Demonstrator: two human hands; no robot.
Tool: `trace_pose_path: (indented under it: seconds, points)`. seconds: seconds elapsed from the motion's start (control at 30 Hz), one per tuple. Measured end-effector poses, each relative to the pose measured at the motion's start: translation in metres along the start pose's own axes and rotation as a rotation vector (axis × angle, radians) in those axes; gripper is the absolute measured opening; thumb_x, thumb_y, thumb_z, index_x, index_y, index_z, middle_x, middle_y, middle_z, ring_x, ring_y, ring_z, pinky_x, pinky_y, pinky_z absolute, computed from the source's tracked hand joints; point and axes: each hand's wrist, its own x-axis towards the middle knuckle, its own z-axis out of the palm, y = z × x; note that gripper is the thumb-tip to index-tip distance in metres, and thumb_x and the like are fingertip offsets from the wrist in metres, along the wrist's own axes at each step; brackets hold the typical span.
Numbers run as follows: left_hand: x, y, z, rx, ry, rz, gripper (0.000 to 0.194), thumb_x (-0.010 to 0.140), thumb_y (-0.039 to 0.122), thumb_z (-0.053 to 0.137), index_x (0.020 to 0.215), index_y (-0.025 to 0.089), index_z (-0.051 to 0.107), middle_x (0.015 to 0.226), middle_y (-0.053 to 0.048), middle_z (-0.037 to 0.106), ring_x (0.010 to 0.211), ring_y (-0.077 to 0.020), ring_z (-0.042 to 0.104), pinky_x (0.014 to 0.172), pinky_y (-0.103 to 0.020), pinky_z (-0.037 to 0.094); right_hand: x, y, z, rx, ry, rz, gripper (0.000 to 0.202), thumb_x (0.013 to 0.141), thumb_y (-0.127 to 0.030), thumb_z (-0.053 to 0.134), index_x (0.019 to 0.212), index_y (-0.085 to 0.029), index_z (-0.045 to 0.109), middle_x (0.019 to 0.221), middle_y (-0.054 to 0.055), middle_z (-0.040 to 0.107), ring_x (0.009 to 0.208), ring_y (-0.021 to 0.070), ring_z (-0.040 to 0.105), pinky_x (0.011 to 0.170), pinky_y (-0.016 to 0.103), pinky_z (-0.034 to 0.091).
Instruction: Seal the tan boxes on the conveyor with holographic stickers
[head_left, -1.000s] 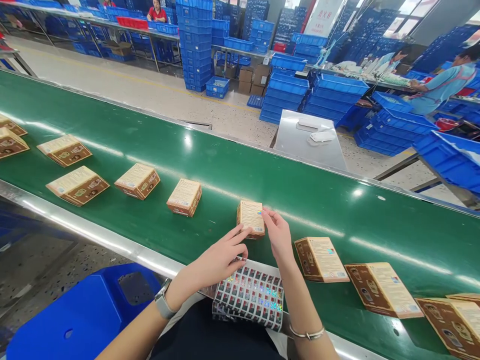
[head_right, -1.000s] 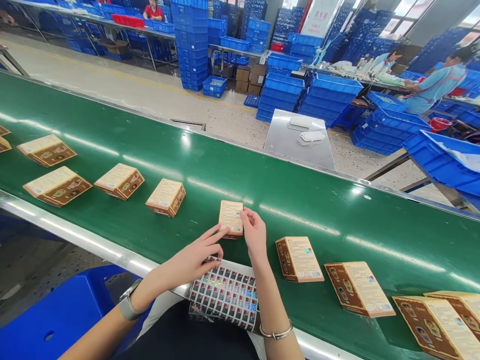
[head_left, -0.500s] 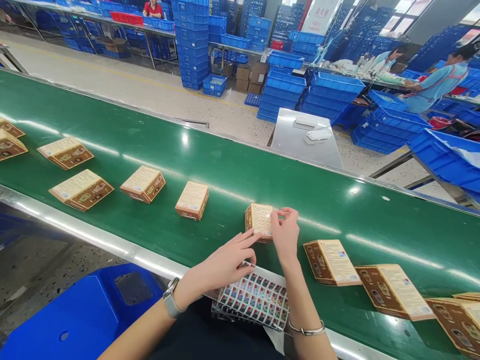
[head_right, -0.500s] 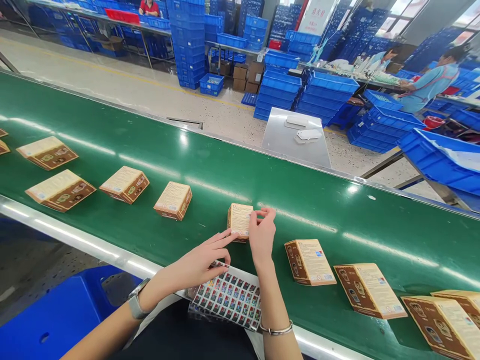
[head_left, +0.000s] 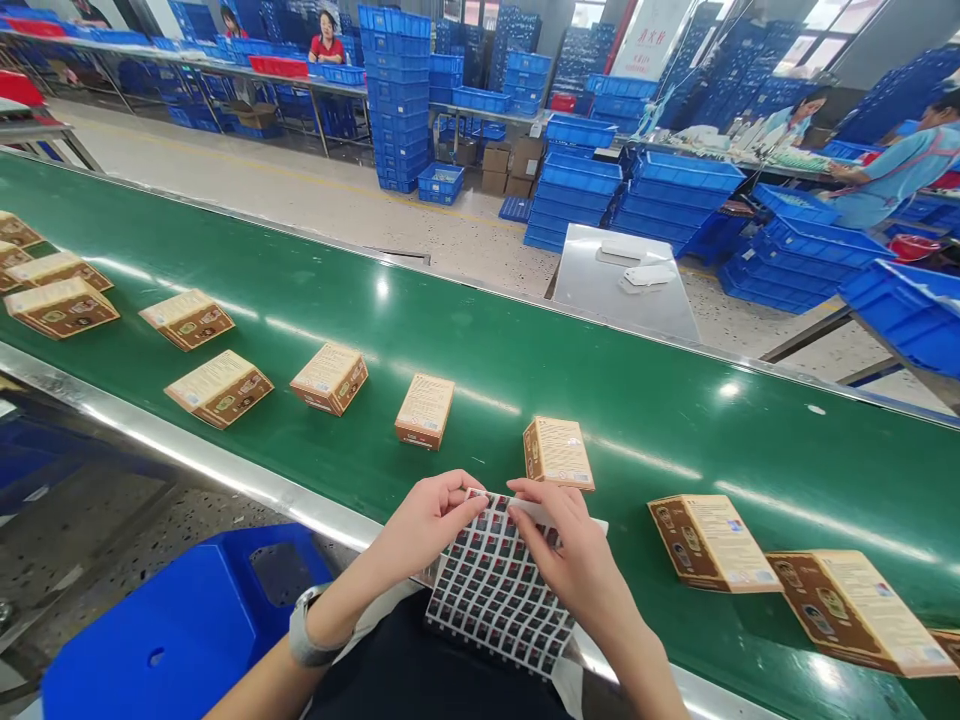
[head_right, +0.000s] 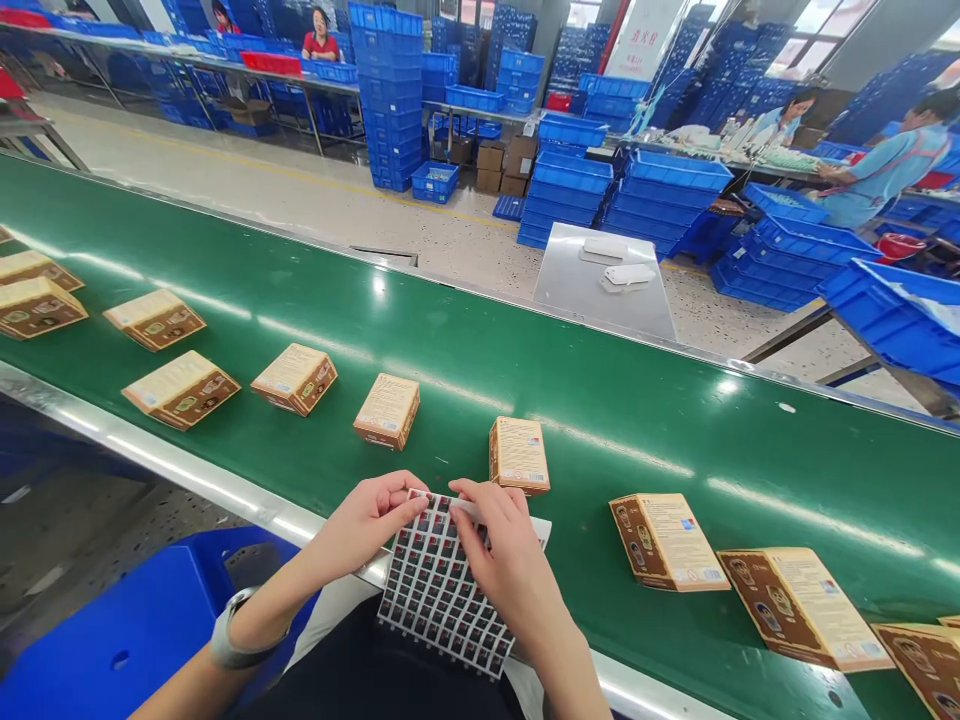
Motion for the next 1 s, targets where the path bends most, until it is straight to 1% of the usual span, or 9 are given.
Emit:
trace_pose_path:
  seconds: [0.17,0.3,0.37,0.47,0.53,0.63,0.7,0.83,1.0]
  points:
    - [-0.009,0.003,0.001,0.134,0.096,0.077,0.03,0.096,0.041,0.053,0.077,0.017,0.054,0.059,0.007,0.042,0.057,-0.0088,0.034,0.053,-0.021,0.028,0.008,-0.008,0.005,-0.114,0.095,-0.157,0.013,0.097,-0.015,0.056,0.106,-0.023,0.061,0.099,0.006,0.071,0.088,0.0201,0.066,0.087,0.041,0.046]
    - [-0.011,0.004,0.001,0.219,0.154,0.098,0.033,0.097,0.04,0.051,0.073,0.018,0.052,0.056,0.008,0.042,0.056,-0.0094,0.035,0.056,-0.023,0.03,0.008,-0.014,0.008,-0.078,0.171,-0.219,0.015,0.093,-0.01,0.059,0.095,-0.023,0.064,0.105,0.006,0.073,0.099,0.0227,0.067,0.096,0.046,0.041]
    - [-0.01,0.001,-0.004,0.244,0.182,0.099,0.031,0.098,0.039,0.05,0.076,0.018,0.056,0.062,0.005,0.052,0.06,-0.0114,0.045,0.059,-0.024,0.036,0.011,-0.009,0.01,0.103,0.133,-0.068,0.009,0.093,-0.017,0.061,0.09,-0.025,0.065,0.105,0.005,0.073,0.103,0.0235,0.067,0.094,0.044,0.044]
    - [-0.008,-0.009,-0.019,0.344,0.257,0.154,0.022,0.096,0.035,0.053,0.085,0.02,0.065,0.098,-0.003,0.071,0.094,-0.0199,0.062,0.081,-0.031,0.048,0.026,0.012,0.018,0.531,0.127,0.398,0.015,0.089,-0.039,0.065,0.089,-0.024,0.064,0.107,0.008,0.073,0.101,0.0253,0.069,0.091,0.044,0.05]
    - [-0.005,-0.015,-0.031,0.436,0.287,0.218,0.017,0.094,0.031,0.056,0.087,0.021,0.068,0.131,-0.006,0.065,0.127,-0.0257,0.053,0.105,-0.04,0.042,0.045,0.03,0.029,0.779,0.149,0.621,0.032,0.08,-0.049,0.07,0.096,-0.023,0.064,0.11,0.01,0.073,0.1,0.0265,0.07,0.092,0.045,0.051]
    - [0.001,-0.022,-0.044,0.517,0.234,0.239,0.018,0.093,0.03,0.056,0.083,0.021,0.068,0.155,-0.004,0.044,0.15,-0.0279,0.026,0.12,-0.049,0.025,0.077,0.051,0.049,0.89,0.151,0.673,0.045,0.073,-0.054,0.072,0.104,-0.022,0.063,0.114,0.011,0.073,0.105,0.0266,0.07,0.092,0.044,0.053]
    - [0.005,-0.024,-0.047,0.519,0.171,0.216,0.019,0.093,0.03,0.056,0.081,0.021,0.066,0.158,-0.004,0.039,0.152,-0.0272,0.02,0.122,-0.05,0.023,0.093,0.059,0.062,0.89,0.169,0.665,0.046,0.071,-0.055,0.073,0.102,-0.021,0.064,0.111,0.011,0.074,0.104,0.0259,0.07,0.088,0.041,0.055]
    - [0.011,-0.023,-0.039,0.445,0.092,0.18,0.017,0.092,0.029,0.059,0.078,0.021,0.065,0.156,-0.006,0.04,0.15,-0.0256,0.027,0.122,-0.045,0.026,0.105,0.065,0.08,0.836,0.226,0.67,0.043,0.07,-0.056,0.073,0.092,-0.019,0.067,0.1,0.01,0.075,0.094,0.0246,0.07,0.081,0.037,0.055]
    - [0.012,-0.023,-0.025,0.364,0.078,0.155,0.019,0.091,0.029,0.059,0.075,0.022,0.063,0.157,-0.005,0.038,0.147,-0.0251,0.032,0.123,-0.041,0.026,0.098,0.07,0.082,0.715,0.263,0.67,0.045,0.074,-0.059,0.067,0.091,-0.017,0.069,0.096,0.01,0.075,0.088,0.0249,0.069,0.076,0.036,0.054]
